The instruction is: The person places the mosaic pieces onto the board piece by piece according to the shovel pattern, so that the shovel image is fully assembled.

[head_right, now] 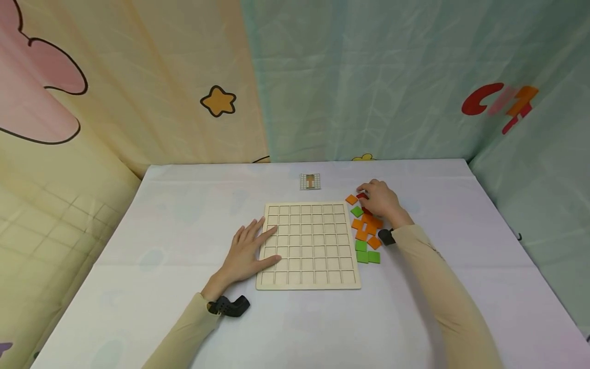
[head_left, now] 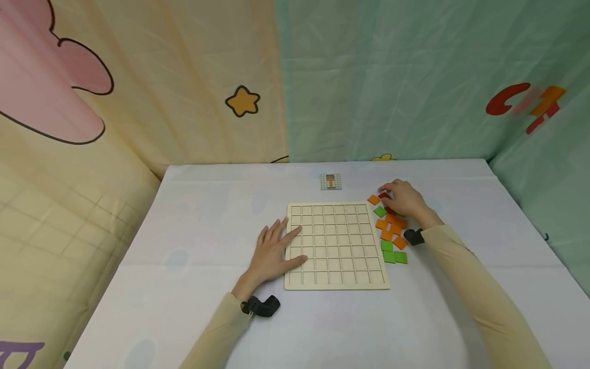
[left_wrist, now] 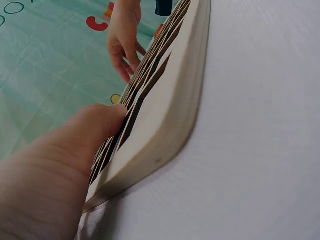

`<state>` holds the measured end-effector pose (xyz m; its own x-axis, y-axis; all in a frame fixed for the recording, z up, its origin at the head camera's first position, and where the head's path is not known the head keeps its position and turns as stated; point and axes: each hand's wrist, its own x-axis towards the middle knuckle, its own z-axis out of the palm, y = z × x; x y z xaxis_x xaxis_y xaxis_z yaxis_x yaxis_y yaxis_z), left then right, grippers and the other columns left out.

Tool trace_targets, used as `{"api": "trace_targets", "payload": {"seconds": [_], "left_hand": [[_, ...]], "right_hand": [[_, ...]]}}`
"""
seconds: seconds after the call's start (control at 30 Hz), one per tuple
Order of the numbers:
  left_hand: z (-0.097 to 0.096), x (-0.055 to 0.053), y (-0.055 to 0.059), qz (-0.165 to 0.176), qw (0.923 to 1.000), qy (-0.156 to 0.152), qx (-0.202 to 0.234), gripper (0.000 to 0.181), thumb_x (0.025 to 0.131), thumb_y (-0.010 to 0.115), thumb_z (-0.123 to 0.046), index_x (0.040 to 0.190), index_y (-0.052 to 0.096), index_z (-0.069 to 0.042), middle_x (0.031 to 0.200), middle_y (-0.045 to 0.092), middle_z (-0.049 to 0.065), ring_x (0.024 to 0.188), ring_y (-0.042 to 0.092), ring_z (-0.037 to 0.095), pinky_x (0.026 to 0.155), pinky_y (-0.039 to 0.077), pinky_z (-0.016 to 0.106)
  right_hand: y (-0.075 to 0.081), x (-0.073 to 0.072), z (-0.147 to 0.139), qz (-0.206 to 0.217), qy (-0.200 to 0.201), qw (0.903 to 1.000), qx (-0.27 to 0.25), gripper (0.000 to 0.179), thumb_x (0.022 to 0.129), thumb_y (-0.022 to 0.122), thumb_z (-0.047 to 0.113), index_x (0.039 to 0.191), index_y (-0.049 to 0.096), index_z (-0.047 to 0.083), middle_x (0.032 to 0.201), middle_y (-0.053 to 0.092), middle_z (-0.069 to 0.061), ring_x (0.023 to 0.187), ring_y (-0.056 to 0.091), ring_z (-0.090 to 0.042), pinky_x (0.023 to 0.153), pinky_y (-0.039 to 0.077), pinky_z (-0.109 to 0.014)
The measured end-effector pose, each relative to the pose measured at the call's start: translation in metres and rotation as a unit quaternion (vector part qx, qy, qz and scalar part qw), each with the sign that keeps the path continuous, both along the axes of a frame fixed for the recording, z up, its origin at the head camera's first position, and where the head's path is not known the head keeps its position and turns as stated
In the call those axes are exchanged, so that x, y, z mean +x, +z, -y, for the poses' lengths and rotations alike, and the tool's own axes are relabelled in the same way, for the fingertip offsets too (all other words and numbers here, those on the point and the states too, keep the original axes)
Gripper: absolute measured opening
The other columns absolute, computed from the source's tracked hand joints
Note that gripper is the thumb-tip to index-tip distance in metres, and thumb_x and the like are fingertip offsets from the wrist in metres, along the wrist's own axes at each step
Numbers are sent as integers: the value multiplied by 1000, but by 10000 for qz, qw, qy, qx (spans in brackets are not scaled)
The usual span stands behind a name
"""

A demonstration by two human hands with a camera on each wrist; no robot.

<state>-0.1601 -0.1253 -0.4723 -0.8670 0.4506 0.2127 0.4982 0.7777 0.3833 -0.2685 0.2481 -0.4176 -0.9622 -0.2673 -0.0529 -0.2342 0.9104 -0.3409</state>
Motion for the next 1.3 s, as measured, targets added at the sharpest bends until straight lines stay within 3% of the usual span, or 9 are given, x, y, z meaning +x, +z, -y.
{"api": "trace_targets", "payload": {"seconds": [0.3, 0.87, 1.3], "left_hand": [[0, -3, -1, -93, 9997, -219, 21, 70, 85, 58, -55, 143, 45, -18, 152, 29, 5, 140, 17, 31, 111, 6, 49], [1, -3, -1, -46, 9997, -206, -98, 71, 87, 56, -56, 144, 42, -19, 153, 27, 5, 141, 15, 31, 111, 4, 48], [1, -3, -1, -31, 9997, -218, -120, 71, 87, 56, -56, 145, 41, -19, 154, 26, 4, 141, 14, 31, 112, 4, 48]], "right_hand": [[2, 0, 1, -58, -64, 10000, -48, 31, 90, 58, 11, 118, 62, -1, 109, 52, -25, 97, 49, -40, 78, 45, -53], [-2, -3, 1, -38, -206, 9991, -366, 21, 91, 60, 11, 107, 65, -1, 102, 56, -22, 91, 51, -36, 79, 44, -50], [-6, -7, 2, -78, -242, 9994, -250, 16, 90, 61, 10, 100, 63, -2, 95, 57, -20, 86, 49, -35, 79, 44, -50]]}}
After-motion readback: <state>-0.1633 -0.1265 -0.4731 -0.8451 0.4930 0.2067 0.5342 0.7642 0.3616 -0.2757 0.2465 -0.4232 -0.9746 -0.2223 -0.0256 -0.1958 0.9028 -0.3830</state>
